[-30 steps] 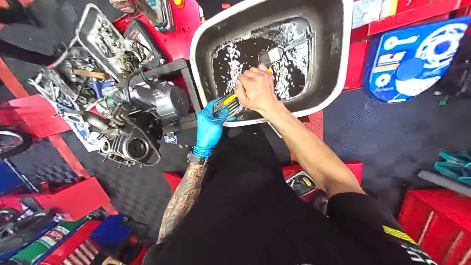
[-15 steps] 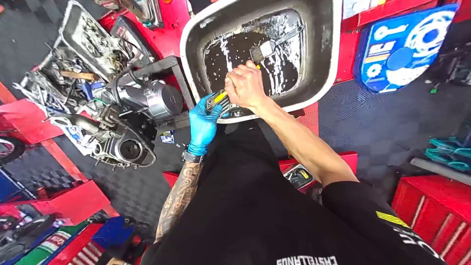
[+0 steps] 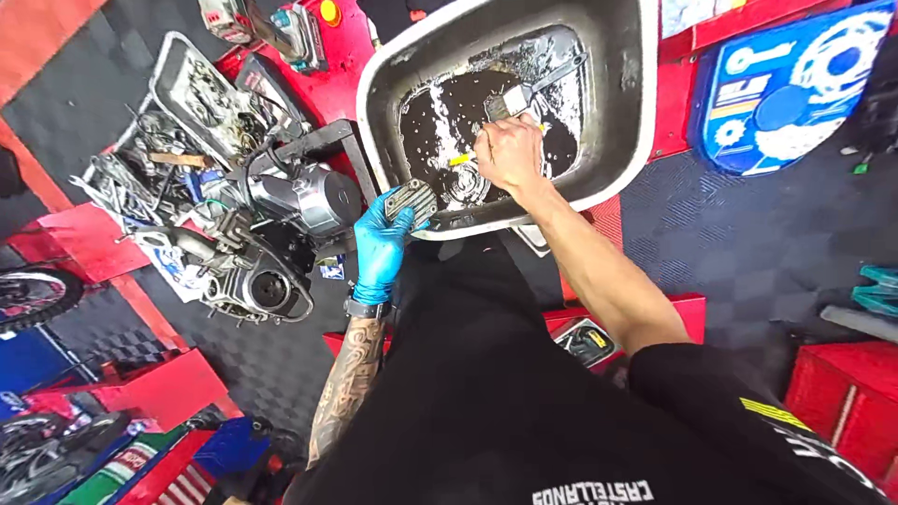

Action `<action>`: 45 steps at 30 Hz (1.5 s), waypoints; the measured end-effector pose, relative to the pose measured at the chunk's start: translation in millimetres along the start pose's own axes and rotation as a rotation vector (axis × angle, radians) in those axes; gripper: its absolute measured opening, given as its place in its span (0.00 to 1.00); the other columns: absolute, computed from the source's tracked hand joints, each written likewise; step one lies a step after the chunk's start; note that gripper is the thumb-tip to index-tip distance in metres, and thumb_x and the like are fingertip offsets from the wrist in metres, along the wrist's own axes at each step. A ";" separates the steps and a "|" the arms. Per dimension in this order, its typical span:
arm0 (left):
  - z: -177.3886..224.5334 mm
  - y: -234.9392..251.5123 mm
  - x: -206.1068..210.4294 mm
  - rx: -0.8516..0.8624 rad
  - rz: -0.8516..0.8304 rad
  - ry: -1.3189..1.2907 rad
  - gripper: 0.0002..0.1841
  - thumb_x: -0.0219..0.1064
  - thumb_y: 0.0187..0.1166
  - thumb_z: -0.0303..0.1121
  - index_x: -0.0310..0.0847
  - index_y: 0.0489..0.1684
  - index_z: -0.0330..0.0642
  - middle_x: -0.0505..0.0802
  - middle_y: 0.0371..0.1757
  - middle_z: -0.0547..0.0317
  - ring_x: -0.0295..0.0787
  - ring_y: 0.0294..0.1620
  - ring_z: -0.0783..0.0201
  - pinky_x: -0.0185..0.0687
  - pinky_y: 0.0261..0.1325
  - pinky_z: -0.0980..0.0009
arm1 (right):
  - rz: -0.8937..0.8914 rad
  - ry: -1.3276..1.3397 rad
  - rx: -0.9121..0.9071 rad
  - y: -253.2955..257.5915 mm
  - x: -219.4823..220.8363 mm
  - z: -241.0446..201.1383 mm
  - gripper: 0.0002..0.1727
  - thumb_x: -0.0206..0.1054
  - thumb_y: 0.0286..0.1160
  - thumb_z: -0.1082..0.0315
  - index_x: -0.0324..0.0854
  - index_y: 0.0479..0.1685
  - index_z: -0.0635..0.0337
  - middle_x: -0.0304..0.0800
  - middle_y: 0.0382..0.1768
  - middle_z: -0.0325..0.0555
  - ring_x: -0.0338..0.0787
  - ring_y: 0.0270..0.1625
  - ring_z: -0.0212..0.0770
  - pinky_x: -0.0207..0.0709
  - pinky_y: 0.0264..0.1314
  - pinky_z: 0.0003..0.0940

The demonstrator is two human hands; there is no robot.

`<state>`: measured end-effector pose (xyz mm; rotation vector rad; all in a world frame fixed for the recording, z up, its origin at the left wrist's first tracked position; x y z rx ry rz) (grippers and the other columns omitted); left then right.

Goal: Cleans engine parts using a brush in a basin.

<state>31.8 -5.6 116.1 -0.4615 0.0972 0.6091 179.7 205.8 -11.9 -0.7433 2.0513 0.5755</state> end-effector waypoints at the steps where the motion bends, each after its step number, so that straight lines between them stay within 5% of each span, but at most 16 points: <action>1: 0.9 2.3 -1.1 -0.012 -0.002 -0.002 0.18 0.66 0.83 0.26 0.82 0.71 0.38 0.95 0.55 0.50 0.96 0.50 0.55 0.96 0.54 0.54 | 0.022 0.024 0.055 0.6 -2.7 -7.5 0.27 0.46 0.87 0.56 0.83 0.25 0.60 0.92 0.30 0.52 0.93 0.43 0.53 0.76 0.53 0.55; 7: 6.7 7.5 7.6 0.006 -0.027 0.152 0.17 0.68 0.82 0.27 0.84 0.68 0.40 0.96 0.53 0.55 0.97 0.51 0.63 0.96 0.56 0.61 | 0.185 0.188 -0.091 0.2 -15.7 -73.0 0.23 0.52 0.81 0.58 0.82 0.19 0.57 0.87 0.21 0.47 0.88 0.33 0.49 0.73 0.45 0.50; 15: 11.1 3.1 8.0 0.066 -0.034 0.226 0.18 0.70 0.79 0.25 0.85 0.68 0.40 0.97 0.52 0.58 0.96 0.50 0.67 0.95 0.56 0.66 | 0.161 0.146 -0.227 5.1 -13.9 -69.1 0.25 0.49 0.80 0.57 0.78 0.14 0.57 0.82 0.15 0.46 0.85 0.25 0.49 0.71 0.39 0.49; 21: 7.4 5.3 12.8 0.054 -0.021 0.252 0.18 0.71 0.79 0.28 0.85 0.67 0.42 0.97 0.50 0.59 0.96 0.46 0.68 0.95 0.51 0.66 | 0.176 0.112 -0.264 8.1 -22.5 -85.2 0.25 0.50 0.79 0.57 0.78 0.13 0.56 0.82 0.15 0.46 0.85 0.24 0.48 0.71 0.38 0.49; 26: 12.5 5.5 8.8 0.050 -0.003 0.219 0.17 0.72 0.77 0.26 0.86 0.65 0.41 0.98 0.48 0.58 0.97 0.45 0.66 0.96 0.52 0.65 | 0.165 0.053 -0.235 9.9 -17.7 -53.6 0.26 0.48 0.80 0.57 0.79 0.15 0.57 0.84 0.16 0.48 0.87 0.26 0.51 0.73 0.39 0.51; 30: 16.9 4.9 11.6 0.028 -0.011 0.187 0.18 0.71 0.78 0.26 0.85 0.66 0.40 0.98 0.47 0.57 0.97 0.42 0.64 0.98 0.47 0.63 | 0.247 0.122 -0.260 9.9 -24.7 -84.8 0.24 0.50 0.78 0.58 0.78 0.12 0.56 0.80 0.14 0.44 0.82 0.23 0.47 0.69 0.36 0.47; 35: 22.2 3.9 11.0 0.053 0.001 0.197 0.19 0.72 0.78 0.26 0.85 0.67 0.41 0.97 0.50 0.58 0.97 0.46 0.65 0.97 0.52 0.64 | 0.225 0.078 -0.233 14.4 -21.6 -56.4 0.27 0.47 0.82 0.57 0.79 0.14 0.58 0.84 0.17 0.48 0.86 0.26 0.51 0.73 0.39 0.51; 39: 20.4 4.7 14.7 0.054 -0.005 0.254 0.18 0.72 0.78 0.28 0.86 0.67 0.43 0.97 0.49 0.60 0.95 0.43 0.69 0.94 0.47 0.67 | 0.260 0.155 -0.296 13.5 -29.7 -92.5 0.25 0.50 0.79 0.57 0.76 0.11 0.56 0.80 0.13 0.45 0.82 0.22 0.48 0.69 0.36 0.47; 45: 21.9 8.2 17.6 0.025 -0.073 0.207 0.23 0.74 0.75 0.26 0.83 0.70 0.41 0.97 0.50 0.58 0.97 0.44 0.65 0.98 0.49 0.63 | 0.234 0.102 -0.295 16.6 -31.0 -71.2 0.26 0.49 0.80 0.57 0.77 0.13 0.57 0.81 0.15 0.47 0.84 0.24 0.49 0.70 0.37 0.49</action>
Point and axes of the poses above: each hand's wrist, its own y-axis towards the middle knuckle, its own x-axis out of the palm, z = x × y, the point moved 3 cm from there along y, towards the middle knuckle
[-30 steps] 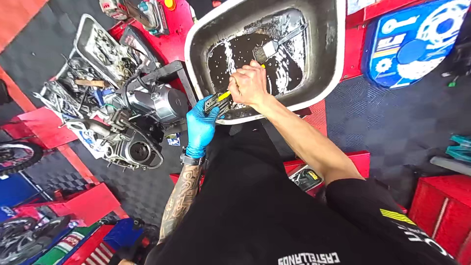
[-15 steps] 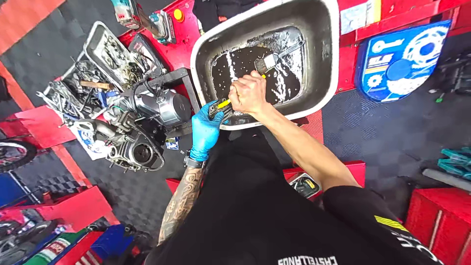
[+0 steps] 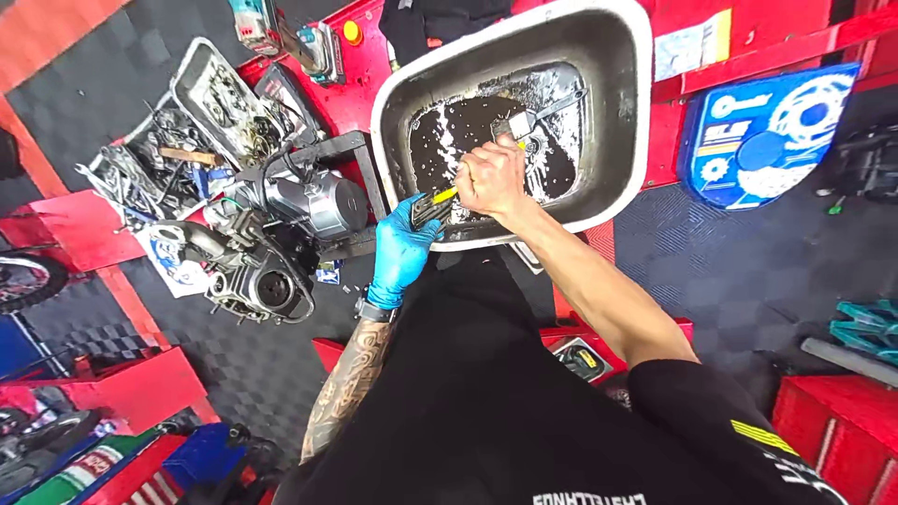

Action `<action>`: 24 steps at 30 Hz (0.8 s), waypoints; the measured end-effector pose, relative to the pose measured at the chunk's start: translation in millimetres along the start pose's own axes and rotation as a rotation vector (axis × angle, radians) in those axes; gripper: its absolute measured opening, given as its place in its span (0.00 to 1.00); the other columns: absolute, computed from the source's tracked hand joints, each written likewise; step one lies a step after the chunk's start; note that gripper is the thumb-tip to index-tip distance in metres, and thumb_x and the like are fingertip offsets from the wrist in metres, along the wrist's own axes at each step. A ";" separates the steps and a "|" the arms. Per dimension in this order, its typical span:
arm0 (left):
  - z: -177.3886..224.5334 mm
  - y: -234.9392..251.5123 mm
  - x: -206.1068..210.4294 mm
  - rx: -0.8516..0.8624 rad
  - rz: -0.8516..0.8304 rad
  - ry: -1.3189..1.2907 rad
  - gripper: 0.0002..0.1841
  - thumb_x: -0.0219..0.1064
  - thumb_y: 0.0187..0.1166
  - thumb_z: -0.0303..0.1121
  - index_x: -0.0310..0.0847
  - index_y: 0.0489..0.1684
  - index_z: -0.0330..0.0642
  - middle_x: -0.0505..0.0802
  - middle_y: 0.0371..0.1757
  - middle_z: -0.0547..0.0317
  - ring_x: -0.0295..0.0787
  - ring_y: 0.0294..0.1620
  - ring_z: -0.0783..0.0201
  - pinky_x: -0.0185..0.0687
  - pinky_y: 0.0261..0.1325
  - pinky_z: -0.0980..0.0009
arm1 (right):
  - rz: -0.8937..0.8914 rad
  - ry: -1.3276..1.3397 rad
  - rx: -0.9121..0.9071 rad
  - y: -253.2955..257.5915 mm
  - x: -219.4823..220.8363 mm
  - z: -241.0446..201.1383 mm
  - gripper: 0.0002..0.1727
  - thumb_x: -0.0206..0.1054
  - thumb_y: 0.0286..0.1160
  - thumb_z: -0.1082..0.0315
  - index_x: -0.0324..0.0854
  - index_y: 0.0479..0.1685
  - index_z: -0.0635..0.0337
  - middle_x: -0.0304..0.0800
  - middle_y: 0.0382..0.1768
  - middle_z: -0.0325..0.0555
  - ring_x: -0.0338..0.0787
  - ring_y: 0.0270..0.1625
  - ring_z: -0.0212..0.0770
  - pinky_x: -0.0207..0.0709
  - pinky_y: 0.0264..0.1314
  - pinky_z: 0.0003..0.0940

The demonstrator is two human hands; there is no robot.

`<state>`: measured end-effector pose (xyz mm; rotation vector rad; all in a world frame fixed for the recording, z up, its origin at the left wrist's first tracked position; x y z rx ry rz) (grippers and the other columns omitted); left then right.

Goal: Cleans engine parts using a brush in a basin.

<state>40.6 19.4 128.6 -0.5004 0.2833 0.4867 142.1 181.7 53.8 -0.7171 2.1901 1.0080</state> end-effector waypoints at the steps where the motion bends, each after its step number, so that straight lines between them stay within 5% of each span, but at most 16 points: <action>1: -0.6 0.8 2.4 -0.004 -0.004 0.020 0.23 0.75 0.74 0.26 0.83 0.70 0.41 0.97 0.51 0.58 0.97 0.45 0.66 0.97 0.50 0.64 | 0.004 0.015 -0.017 2.9 -2.0 -11.9 0.25 0.49 0.79 0.57 0.78 0.12 0.56 0.82 0.15 0.46 0.84 0.24 0.48 0.70 0.37 0.49; 4: 3.1 0.2 4.4 -0.028 -0.015 0.034 0.23 0.76 0.73 0.27 0.83 0.69 0.43 0.97 0.50 0.59 0.96 0.44 0.67 0.97 0.49 0.65 | 0.004 0.058 -0.056 8.2 -3.9 -28.6 0.25 0.49 0.80 0.58 0.77 0.12 0.56 0.78 0.13 0.44 0.81 0.22 0.48 0.68 0.35 0.46; 9: 6.5 0.0 -4.9 -0.055 -0.007 -0.066 0.23 0.73 0.75 0.23 0.83 0.71 0.42 0.97 0.50 0.56 0.98 0.43 0.61 0.99 0.46 0.61 | 0.034 -0.086 0.037 -11.0 -14.5 28.8 0.27 0.48 0.83 0.56 0.77 0.14 0.58 0.83 0.16 0.49 0.85 0.26 0.51 0.72 0.37 0.50; 13: 15.9 -0.7 0.1 -0.066 -0.060 -0.107 0.28 0.74 0.74 0.23 0.77 0.77 0.43 0.95 0.56 0.55 0.97 0.48 0.61 0.98 0.50 0.59 | 0.141 -0.080 0.064 -9.4 -22.4 9.5 0.26 0.49 0.81 0.55 0.77 0.13 0.57 0.80 0.15 0.46 0.82 0.25 0.49 0.69 0.36 0.47; 24: 21.0 -1.1 11.6 -0.026 -0.035 -0.039 0.24 0.76 0.72 0.25 0.82 0.69 0.44 0.97 0.52 0.58 0.97 0.46 0.63 0.98 0.50 0.60 | 0.092 -0.070 0.127 -6.3 -22.4 -9.8 0.25 0.50 0.80 0.57 0.79 0.13 0.56 0.83 0.15 0.46 0.85 0.25 0.48 0.71 0.36 0.47</action>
Point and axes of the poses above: each hand's wrist, its own y-axis towards the middle knuckle, its own x-axis out of the palm, z = x × y, the point moved 3 cm from there along y, towards the middle knuckle
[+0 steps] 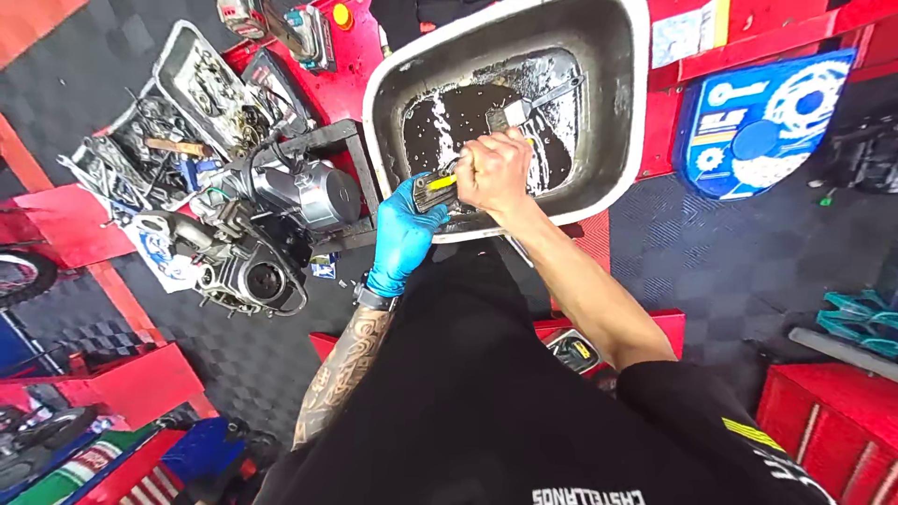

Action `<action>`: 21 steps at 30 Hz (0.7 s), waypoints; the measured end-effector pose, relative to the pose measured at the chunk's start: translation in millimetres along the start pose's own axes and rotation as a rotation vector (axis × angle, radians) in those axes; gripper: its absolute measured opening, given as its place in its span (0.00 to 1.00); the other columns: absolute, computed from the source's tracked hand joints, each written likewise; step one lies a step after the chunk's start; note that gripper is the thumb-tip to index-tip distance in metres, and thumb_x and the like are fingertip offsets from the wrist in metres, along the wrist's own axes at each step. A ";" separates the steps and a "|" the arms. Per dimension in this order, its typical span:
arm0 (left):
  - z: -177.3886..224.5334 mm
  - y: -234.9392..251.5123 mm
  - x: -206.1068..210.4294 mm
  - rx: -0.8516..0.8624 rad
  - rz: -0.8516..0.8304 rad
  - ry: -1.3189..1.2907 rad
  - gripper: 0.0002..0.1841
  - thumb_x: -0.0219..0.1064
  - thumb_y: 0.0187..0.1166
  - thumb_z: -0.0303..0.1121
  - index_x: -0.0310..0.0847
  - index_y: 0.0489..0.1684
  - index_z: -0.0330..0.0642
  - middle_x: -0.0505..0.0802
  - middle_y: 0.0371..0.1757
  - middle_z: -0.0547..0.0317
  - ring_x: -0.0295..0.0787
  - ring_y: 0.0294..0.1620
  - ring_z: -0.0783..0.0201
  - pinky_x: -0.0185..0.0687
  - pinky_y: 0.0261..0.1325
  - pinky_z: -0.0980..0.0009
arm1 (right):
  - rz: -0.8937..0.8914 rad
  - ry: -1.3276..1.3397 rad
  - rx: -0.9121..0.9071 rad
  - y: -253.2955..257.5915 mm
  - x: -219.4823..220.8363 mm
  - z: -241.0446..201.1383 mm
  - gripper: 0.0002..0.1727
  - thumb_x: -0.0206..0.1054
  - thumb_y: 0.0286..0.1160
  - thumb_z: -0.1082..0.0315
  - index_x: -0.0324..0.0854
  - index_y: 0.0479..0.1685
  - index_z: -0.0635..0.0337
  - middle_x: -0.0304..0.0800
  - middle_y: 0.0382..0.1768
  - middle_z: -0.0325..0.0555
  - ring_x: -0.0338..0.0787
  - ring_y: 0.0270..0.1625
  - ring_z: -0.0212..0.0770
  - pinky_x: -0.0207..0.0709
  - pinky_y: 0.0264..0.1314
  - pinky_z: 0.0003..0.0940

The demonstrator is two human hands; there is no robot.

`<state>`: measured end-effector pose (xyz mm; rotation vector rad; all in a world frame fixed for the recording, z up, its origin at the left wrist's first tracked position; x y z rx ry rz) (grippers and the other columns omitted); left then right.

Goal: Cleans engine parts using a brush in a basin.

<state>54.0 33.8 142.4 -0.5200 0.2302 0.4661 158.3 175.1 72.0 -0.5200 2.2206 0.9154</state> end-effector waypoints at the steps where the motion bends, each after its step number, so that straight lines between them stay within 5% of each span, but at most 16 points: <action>1: -1.0 -0.8 -1.7 0.001 0.007 -0.003 0.24 0.76 0.72 0.24 0.83 0.69 0.44 0.97 0.52 0.58 0.97 0.46 0.63 0.98 0.49 0.60 | -0.009 -0.024 0.009 -2.7 0.8 7.7 0.25 0.50 0.80 0.57 0.79 0.13 0.56 0.84 0.15 0.46 0.86 0.25 0.48 0.72 0.35 0.47; 6: -5.4 -4.3 1.0 0.003 0.028 0.033 0.23 0.78 0.70 0.25 0.85 0.66 0.44 0.97 0.48 0.60 0.97 0.43 0.66 0.97 0.48 0.64 | 0.012 0.026 -0.057 2.7 -0.2 -23.4 0.25 0.51 0.79 0.56 0.79 0.12 0.55 0.81 0.14 0.44 0.82 0.23 0.46 0.69 0.35 0.45; 18: -6.4 -6.7 -7.5 -0.008 0.023 -0.010 0.17 0.74 0.74 0.24 0.87 0.62 0.41 0.98 0.48 0.58 0.98 0.44 0.63 0.99 0.50 0.61 | -0.025 -0.085 -0.117 -6.2 5.0 6.2 0.26 0.50 0.81 0.56 0.78 0.13 0.56 0.81 0.14 0.47 0.84 0.23 0.49 0.71 0.35 0.48; 21: -11.2 -7.3 -2.0 -0.026 0.018 -0.005 0.16 0.76 0.73 0.25 0.88 0.59 0.43 0.98 0.45 0.59 0.98 0.40 0.65 0.99 0.46 0.62 | 0.013 -0.045 -0.127 -3.0 1.6 -16.5 0.26 0.51 0.80 0.55 0.78 0.12 0.56 0.80 0.13 0.45 0.82 0.22 0.48 0.69 0.34 0.46</action>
Point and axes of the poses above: each hand's wrist, its own y-axis towards the middle knuckle, its own x-axis out of the palm, z = x × y, the point moved 3 cm from there along y, towards the middle knuckle
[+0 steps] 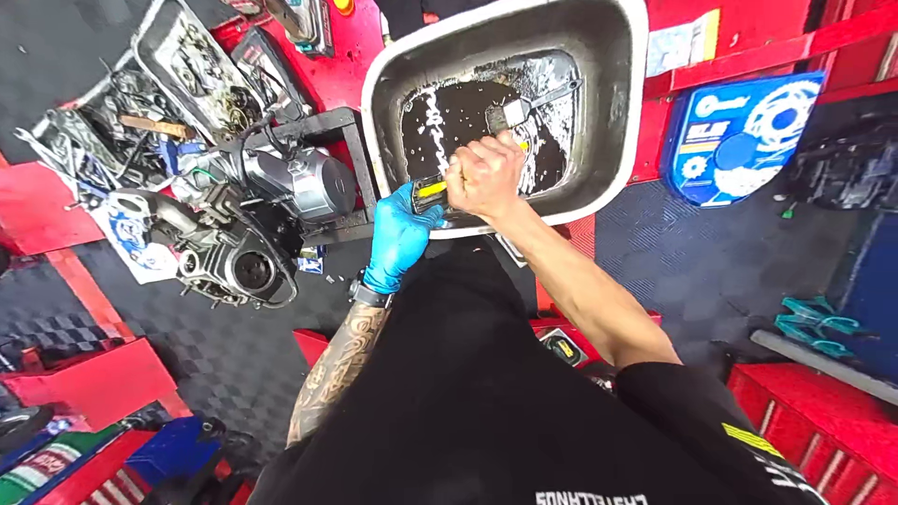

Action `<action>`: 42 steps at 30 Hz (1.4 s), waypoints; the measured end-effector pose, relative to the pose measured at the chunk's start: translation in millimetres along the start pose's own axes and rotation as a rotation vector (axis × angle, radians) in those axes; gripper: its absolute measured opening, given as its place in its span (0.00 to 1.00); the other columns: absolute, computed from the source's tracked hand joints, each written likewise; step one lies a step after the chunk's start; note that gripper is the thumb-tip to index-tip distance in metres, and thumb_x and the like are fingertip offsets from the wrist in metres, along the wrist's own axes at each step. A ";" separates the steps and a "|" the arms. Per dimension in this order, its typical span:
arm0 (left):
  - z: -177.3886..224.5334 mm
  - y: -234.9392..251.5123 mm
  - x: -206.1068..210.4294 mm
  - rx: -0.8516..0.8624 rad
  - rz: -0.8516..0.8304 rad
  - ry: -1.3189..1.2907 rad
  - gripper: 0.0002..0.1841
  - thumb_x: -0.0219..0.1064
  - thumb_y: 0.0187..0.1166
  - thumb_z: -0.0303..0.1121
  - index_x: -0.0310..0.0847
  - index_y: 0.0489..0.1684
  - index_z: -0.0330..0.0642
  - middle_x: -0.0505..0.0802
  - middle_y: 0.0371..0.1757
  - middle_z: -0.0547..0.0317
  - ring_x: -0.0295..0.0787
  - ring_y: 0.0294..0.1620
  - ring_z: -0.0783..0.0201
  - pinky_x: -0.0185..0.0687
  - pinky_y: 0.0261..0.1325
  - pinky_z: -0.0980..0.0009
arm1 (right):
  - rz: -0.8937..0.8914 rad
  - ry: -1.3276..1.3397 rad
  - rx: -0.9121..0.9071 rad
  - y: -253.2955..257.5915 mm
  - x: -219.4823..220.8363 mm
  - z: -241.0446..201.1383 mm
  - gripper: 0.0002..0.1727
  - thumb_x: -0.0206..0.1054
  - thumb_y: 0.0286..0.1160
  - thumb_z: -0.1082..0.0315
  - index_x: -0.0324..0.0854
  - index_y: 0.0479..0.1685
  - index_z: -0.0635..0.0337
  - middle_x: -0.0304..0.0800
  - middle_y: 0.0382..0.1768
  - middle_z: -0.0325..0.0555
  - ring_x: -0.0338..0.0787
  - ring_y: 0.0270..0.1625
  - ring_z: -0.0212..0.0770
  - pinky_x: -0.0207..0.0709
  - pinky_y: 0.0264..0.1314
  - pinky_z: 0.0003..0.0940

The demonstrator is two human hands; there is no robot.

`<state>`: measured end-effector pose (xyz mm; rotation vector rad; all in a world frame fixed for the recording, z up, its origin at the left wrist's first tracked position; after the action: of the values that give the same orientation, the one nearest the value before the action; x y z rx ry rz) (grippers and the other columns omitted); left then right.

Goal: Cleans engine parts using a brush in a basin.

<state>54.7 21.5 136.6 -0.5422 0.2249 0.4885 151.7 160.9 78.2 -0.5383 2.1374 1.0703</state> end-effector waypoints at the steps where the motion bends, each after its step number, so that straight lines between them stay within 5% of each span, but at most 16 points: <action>1: 0.7 -2.7 2.1 -0.006 -0.001 -0.038 0.16 0.76 0.72 0.25 0.88 0.58 0.42 0.98 0.45 0.58 0.98 0.40 0.64 0.98 0.46 0.62 | 0.016 0.028 -0.001 3.0 -1.1 -11.3 0.26 0.51 0.79 0.55 0.77 0.12 0.56 0.79 0.13 0.44 0.81 0.22 0.47 0.68 0.34 0.45; 6: 2.2 -2.2 -3.2 -0.017 0.001 -0.084 0.16 0.73 0.75 0.24 0.87 0.61 0.39 0.98 0.47 0.55 0.99 0.43 0.61 0.99 0.49 0.59 | -0.037 -0.016 0.034 -6.9 3.5 18.0 0.26 0.50 0.81 0.56 0.77 0.12 0.56 0.80 0.14 0.46 0.83 0.23 0.49 0.70 0.35 0.47; 11: 8.5 -4.9 -1.4 -0.028 -0.015 -0.127 0.15 0.75 0.74 0.23 0.87 0.59 0.38 0.98 0.46 0.55 0.98 0.43 0.62 0.98 0.50 0.62 | -0.014 0.043 -0.017 11.4 -4.4 -15.7 0.25 0.51 0.81 0.56 0.79 0.14 0.56 0.79 0.15 0.44 0.81 0.24 0.47 0.69 0.38 0.46; 15: 9.4 -1.4 -8.2 -0.036 0.006 -0.135 0.15 0.73 0.75 0.22 0.87 0.60 0.36 0.98 0.46 0.54 0.99 0.43 0.60 0.99 0.49 0.60 | -0.071 -0.045 0.008 -0.8 -2.6 15.7 0.26 0.48 0.83 0.56 0.78 0.15 0.56 0.81 0.16 0.46 0.83 0.27 0.50 0.69 0.40 0.48; 19: 11.7 -5.4 -2.7 -0.015 0.010 -0.119 0.15 0.76 0.72 0.23 0.88 0.58 0.39 0.98 0.45 0.56 0.98 0.42 0.62 0.98 0.48 0.62 | -0.001 0.033 0.017 12.4 -8.6 -22.0 0.24 0.51 0.81 0.58 0.80 0.15 0.55 0.80 0.15 0.43 0.80 0.25 0.46 0.67 0.39 0.44; 23: 11.6 -3.9 -5.5 -0.002 0.008 -0.132 0.14 0.73 0.75 0.22 0.87 0.58 0.36 0.98 0.47 0.53 0.99 0.43 0.60 0.99 0.50 0.60 | -0.044 -0.012 0.030 1.9 -3.9 4.4 0.25 0.49 0.83 0.58 0.78 0.15 0.56 0.80 0.16 0.45 0.82 0.26 0.49 0.69 0.39 0.46; 27: 12.6 -7.1 0.2 0.000 0.001 -0.110 0.17 0.77 0.72 0.25 0.88 0.59 0.41 0.98 0.46 0.57 0.98 0.43 0.64 0.97 0.50 0.63 | -0.051 0.082 0.014 12.0 -9.9 -20.5 0.25 0.51 0.82 0.57 0.81 0.16 0.55 0.81 0.16 0.44 0.83 0.26 0.47 0.70 0.38 0.46; 32: 16.7 -3.5 -12.7 0.009 -0.008 -0.177 0.20 0.71 0.77 0.21 0.82 0.67 0.36 0.97 0.52 0.53 0.98 0.48 0.60 0.98 0.54 0.61 | -0.047 0.013 0.099 1.0 -13.6 31.1 0.25 0.49 0.85 0.58 0.80 0.17 0.58 0.87 0.20 0.49 0.89 0.29 0.50 0.75 0.39 0.49; 42: 27.1 -9.6 2.1 -0.009 -0.016 -0.094 0.20 0.75 0.73 0.24 0.85 0.65 0.42 0.97 0.50 0.57 0.97 0.46 0.66 0.96 0.51 0.66 | 0.010 0.109 -0.077 17.4 -18.1 -11.3 0.24 0.51 0.81 0.58 0.80 0.16 0.57 0.80 0.14 0.45 0.81 0.22 0.47 0.68 0.35 0.45</action>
<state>63.3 29.9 162.8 -0.5281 0.1283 0.4986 149.1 162.8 105.5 -0.6351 2.2019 1.1562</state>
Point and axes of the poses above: each hand's wrist, its own y-axis towards the middle knuckle, its own x-axis out of the palm, z = x × y, the point moved 3 cm from there along y, towards the middle knuckle
